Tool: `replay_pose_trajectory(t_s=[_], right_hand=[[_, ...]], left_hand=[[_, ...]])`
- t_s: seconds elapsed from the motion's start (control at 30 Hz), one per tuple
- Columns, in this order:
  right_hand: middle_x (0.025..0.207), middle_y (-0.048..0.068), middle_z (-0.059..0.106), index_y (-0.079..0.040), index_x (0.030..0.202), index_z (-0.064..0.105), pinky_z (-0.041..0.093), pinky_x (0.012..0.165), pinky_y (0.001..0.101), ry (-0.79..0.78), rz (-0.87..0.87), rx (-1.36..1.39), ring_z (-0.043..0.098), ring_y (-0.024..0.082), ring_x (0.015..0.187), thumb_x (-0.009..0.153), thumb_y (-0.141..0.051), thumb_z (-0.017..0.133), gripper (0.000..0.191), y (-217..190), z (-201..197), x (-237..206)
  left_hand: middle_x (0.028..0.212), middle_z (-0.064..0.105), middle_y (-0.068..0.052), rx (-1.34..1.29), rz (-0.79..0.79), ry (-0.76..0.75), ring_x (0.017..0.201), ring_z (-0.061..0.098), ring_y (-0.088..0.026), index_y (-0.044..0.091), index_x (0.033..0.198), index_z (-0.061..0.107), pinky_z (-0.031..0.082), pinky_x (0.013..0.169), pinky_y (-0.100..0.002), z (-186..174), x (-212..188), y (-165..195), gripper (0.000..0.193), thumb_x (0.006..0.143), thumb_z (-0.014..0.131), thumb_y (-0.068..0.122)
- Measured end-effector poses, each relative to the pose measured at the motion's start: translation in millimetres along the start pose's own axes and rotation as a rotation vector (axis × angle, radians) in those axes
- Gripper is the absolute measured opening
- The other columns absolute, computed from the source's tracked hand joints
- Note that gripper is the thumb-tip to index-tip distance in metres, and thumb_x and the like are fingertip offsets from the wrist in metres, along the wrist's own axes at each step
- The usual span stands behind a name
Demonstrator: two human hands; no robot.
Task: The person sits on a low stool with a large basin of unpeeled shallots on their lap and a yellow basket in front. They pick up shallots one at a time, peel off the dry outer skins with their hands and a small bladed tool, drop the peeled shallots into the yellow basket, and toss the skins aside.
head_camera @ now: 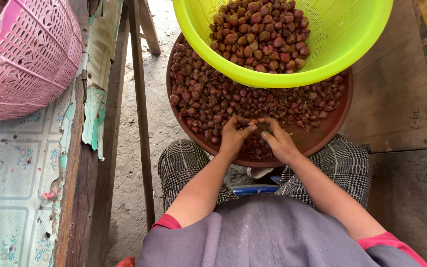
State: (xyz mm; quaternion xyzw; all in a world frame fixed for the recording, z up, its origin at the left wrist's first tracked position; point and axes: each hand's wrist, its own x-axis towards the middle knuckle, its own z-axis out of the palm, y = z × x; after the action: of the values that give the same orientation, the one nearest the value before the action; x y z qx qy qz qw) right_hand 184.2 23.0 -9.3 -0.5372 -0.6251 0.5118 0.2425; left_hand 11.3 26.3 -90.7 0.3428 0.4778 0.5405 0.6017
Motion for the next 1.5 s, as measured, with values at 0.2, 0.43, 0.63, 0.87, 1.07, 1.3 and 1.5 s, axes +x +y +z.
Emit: replay_pose_trajectory(t_s=[0.2, 0.43, 0.63, 0.87, 1.07, 1.3, 1.5], right_hand=[[0.111, 0.012, 0.066, -0.008, 0.141, 0.047, 0.052, 0.088, 0.0360, 0.017, -0.035, -0.021, 0.065, 0.019, 0.096, 0.101, -0.023, 0.051, 0.043, 16, 5, 5], [0.118, 0.011, 0.068, -0.014, 0.138, 0.050, 0.052, 0.091, 0.0366, 0.067, -0.003, -0.059, 0.067, 0.020, 0.101, 0.102, -0.026, 0.052, 0.038, 26, 13, 11], [0.119, 0.012, 0.070, -0.016, 0.136, 0.051, 0.051, 0.093, 0.0383, 0.121, 0.005, -0.103, 0.069, 0.023, 0.107, 0.102, -0.026, 0.054, 0.035, 40, 15, 15], [0.125, 0.013, 0.071, -0.012, 0.135, 0.056, 0.052, 0.099, 0.0372, 0.184, -0.024, -0.020, 0.069, 0.025, 0.115, 0.102, -0.027, 0.054, 0.036, 44, 8, 25], [0.111, 0.013, 0.076, -0.004, 0.122, 0.068, 0.055, 0.088, 0.0351, 0.229, -0.150, -0.206, 0.073, 0.021, 0.104, 0.091, -0.031, 0.077, 0.042, 47, 9, 27], [0.105, 0.010, 0.076, -0.005, 0.119, 0.069, 0.058, 0.083, 0.0341, 0.194, 0.033, -0.198, 0.072, 0.021, 0.095, 0.088, -0.025, 0.081, 0.039, 52, -13, 35], [0.111, 0.018, 0.072, -0.004, 0.108, 0.070, 0.055, 0.086, 0.0495, 0.377, 0.165, -1.012, 0.069, 0.038, 0.102, 0.089, -0.030, 0.080, 0.034, 68, -74, 43]], left_hand=[[0.101, 0.074, -0.006, -0.097, -0.035, -0.016, 0.092, 0.069, -0.012, 0.002, 0.102, 0.064, 0.058, 0.083, -0.025, 0, 6, -10, 0.025, 0.088, 0.082, 0.011], [0.099, 0.072, -0.006, -0.093, -0.043, -0.002, 0.091, 0.068, -0.012, 0.003, 0.102, 0.062, 0.058, 0.082, -0.026, -1, 12, -26, 0.028, 0.087, 0.084, 0.013], [0.099, 0.072, -0.005, -0.094, -0.015, -0.026, 0.092, 0.067, -0.012, 0.003, 0.102, 0.063, 0.057, 0.082, -0.026, 0, 16, -31, 0.027, 0.088, 0.084, 0.013], [0.104, 0.072, -0.003, -0.041, -0.007, -0.087, 0.095, 0.068, -0.010, 0.007, 0.108, 0.064, 0.056, 0.085, -0.027, 7, 19, -34, 0.026, 0.087, 0.079, 0.013], [0.093, 0.072, -0.004, -0.020, 0.035, -0.150, 0.083, 0.063, -0.009, 0.001, 0.100, 0.069, 0.053, 0.072, -0.024, -1, 35, -60, 0.013, 0.097, 0.075, 0.012], [0.081, 0.067, -0.001, -0.352, -0.282, -0.229, 0.051, 0.045, -0.005, 0.008, 0.104, 0.063, 0.032, 0.043, -0.023, -5, 34, -51, 0.012, 0.099, 0.065, 0.019], [0.072, 0.058, -0.003, -0.477, -0.480, -0.141, 0.055, 0.057, -0.014, 0.009, 0.094, 0.058, 0.035, 0.044, -0.026, -9, 43, -47, 0.027, 0.102, 0.066, 0.033]])
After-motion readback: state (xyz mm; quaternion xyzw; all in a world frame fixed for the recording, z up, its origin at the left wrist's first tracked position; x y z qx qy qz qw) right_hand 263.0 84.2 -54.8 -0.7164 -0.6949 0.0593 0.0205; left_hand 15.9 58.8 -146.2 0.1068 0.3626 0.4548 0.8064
